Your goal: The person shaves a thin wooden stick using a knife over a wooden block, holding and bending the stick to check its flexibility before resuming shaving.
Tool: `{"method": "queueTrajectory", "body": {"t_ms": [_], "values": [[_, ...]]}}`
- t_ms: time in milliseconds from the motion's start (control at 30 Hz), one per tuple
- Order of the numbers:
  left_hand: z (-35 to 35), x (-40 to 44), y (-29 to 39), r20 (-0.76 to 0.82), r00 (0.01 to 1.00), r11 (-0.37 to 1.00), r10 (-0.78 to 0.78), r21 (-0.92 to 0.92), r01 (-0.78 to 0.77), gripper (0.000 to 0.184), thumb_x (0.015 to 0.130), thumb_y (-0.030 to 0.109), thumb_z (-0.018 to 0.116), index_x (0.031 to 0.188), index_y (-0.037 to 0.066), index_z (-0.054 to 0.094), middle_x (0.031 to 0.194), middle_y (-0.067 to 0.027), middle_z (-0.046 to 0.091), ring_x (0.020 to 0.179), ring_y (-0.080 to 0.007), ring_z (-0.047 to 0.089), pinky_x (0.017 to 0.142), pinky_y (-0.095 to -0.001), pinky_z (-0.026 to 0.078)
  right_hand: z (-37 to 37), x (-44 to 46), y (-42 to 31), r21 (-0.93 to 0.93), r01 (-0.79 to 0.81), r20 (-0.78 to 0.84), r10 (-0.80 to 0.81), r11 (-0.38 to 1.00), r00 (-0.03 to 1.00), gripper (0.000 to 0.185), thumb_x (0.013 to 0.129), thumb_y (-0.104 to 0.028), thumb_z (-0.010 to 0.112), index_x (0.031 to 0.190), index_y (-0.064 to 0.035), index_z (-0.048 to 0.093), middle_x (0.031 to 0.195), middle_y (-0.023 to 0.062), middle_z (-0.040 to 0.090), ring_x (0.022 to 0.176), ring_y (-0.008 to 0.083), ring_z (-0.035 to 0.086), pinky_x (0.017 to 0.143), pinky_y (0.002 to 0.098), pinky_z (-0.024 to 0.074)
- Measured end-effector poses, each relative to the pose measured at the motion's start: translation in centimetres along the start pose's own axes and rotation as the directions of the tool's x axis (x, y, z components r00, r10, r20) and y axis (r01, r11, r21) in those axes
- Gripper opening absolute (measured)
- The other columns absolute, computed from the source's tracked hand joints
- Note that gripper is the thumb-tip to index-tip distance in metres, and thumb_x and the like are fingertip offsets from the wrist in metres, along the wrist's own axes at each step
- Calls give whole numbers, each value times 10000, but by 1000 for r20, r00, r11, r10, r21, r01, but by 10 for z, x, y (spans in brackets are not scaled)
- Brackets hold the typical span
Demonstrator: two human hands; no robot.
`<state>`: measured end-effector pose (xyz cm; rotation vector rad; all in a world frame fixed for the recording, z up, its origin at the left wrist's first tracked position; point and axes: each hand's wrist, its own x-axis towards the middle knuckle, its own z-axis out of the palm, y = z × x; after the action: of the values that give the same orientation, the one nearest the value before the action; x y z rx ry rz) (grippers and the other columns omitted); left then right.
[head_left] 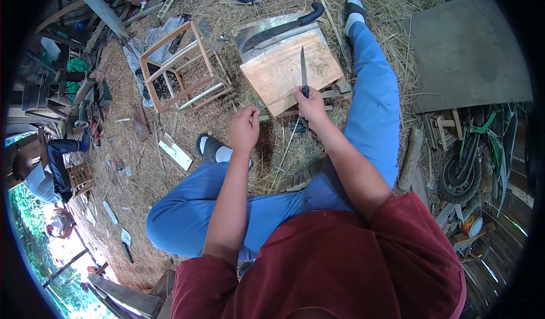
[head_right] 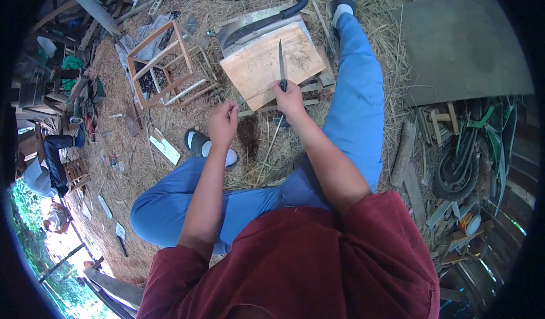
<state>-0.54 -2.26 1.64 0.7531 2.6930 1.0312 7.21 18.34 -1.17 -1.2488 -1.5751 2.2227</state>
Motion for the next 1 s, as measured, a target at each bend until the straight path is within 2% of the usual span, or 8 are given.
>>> {"method": "queueTrajectory", "body": {"t_ms": [167, 400, 467, 600, 667, 767, 867, 1000], "values": [[1, -1, 4, 49, 997, 998, -54, 11, 54, 146, 978, 233, 632, 1026, 118, 709, 994, -138, 724, 914, -383, 688, 771, -473, 549, -2, 3, 3, -82, 86, -56, -90, 993, 994, 225, 973, -236, 708, 908, -20, 707, 705, -46, 552, 647, 62, 477, 606, 287, 419], [-2, -4, 9, 76, 997, 999, -13, -39, 16, 175, 969, 250, 635, 1079, 146, 724, 1057, -118, 737, 950, -371, 698, 788, -471, 561, -9, 7, 12, -152, 88, -59, -98, 984, 993, 250, 983, -257, 691, 941, -11, 673, 712, -22, 564, 640, 78, 485, 602, 285, 417], [-5, -3, 11, 131, 991, 1000, -1, 2, 1, 169, 974, 247, 618, 1069, 150, 720, 1056, -113, 739, 947, -367, 699, 777, -476, 563, -10, 8, 20, -334, 193, -209, -272, 923, 939, 272, 1020, -283, 626, 950, -20, 633, 718, 22, 574, 619, 131, 495, 602, 324, 427], [-7, 0, 13, 172, 985, 998, -30, 51, 21, 167, 977, 244, 607, 1063, 149, 713, 1051, -113, 739, 940, -364, 700, 769, -482, 564, -15, -6, 23, -59, 100, -176, -109, 993, 978, 311, 1054, -296, 553, 943, -8, 592, 716, 83, 566, 635, 186, 528, 620, 380, 445], [-8, 1, 14, 164, 986, 998, -29, 65, 18, 163, 975, 245, 606, 1058, 148, 708, 1036, -113, 738, 935, -363, 700, 764, -479, 566, -22, 4, 45, -341, 300, -36, -331, 891, 943, 324, 1065, -280, 524, 914, 5, 554, 696, 129, 543, 617, 245, 526, 621, 425, 458], [-10, 2, 17, 174, 984, 997, -34, 75, 21, 163, 973, 242, 608, 1060, 148, 708, 1026, -113, 737, 927, -363, 700, 759, -481, 567, -18, -5, 37, -534, 324, -46, -410, 781, 911, 350, 1055, -302, 535, 939, 23, 594, 725, 218, 602, 628, 351, 597, 634, 468, 483], [-11, 4, 17, 179, 984, 995, -11, 101, -8, 158, 974, 236, 605, 1058, 148, 708, 1017, -112, 736, 925, -361, 700, 753, -481, 567, -18, -12, 35, -650, 270, -87, -423, 710, 902, 401, 1043, -334, 535, 930, 33, 648, 797, 284, 652, 728, 471, 648, 680, 523, 500], [-10, 5, 22, 174, 984, 994, -40, 104, 22, 154, 974, 230, 605, 1056, 149, 707, 1007, -110, 733, 922, -358, 698, 751, -478, 568, -20, -9, 36, -677, 197, -59, -319, 709, 946, 460, 1037, -367, 528, 907, 48, 678, 839, 311, 663, 833, 500, 666, 725, 553, 500]]}}
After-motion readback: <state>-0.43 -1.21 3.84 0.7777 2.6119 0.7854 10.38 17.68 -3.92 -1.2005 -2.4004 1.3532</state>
